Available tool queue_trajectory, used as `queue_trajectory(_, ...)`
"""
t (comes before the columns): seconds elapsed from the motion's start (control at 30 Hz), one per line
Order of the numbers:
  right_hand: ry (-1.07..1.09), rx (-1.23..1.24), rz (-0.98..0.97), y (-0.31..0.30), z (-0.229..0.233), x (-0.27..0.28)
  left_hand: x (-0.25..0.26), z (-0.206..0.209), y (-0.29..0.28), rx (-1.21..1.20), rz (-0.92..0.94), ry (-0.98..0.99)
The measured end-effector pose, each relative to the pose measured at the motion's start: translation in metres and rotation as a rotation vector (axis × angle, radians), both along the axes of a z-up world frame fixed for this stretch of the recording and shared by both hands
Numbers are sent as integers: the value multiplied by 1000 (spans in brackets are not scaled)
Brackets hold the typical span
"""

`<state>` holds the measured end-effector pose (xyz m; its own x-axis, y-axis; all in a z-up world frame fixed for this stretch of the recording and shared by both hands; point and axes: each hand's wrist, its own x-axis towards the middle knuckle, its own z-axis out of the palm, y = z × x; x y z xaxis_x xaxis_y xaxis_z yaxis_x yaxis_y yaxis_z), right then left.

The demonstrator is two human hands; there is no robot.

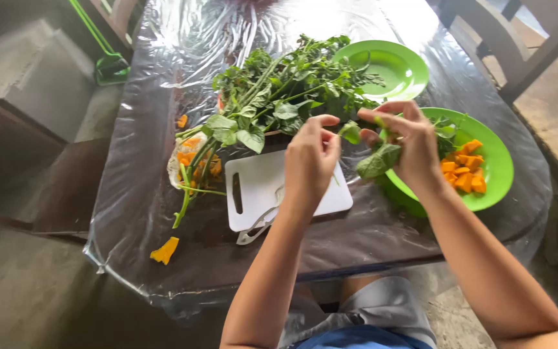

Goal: The person uses a knife to cut leaves from a bunch of greens on a cutting board before plucking the remaining leaves by hand and adding them to a plate.

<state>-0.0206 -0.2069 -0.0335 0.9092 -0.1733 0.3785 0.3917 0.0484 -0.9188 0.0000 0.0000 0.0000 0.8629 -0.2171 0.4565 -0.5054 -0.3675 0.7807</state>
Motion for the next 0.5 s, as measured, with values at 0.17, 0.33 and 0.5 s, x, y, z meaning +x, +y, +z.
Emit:
queue_trajectory(0.17, -181, -893, -203, 50, 34, -19, 9, -46, 37, -426, 10, 337)
queue_trajectory(0.33, 137, -841, -47, 84, 11, -27, -10, -75, 36, -726, 23, 566)
queue_trajectory(0.5, 100, -423, 152, 86, -17, -19, -22, -76, 52, -741, -48, 581)
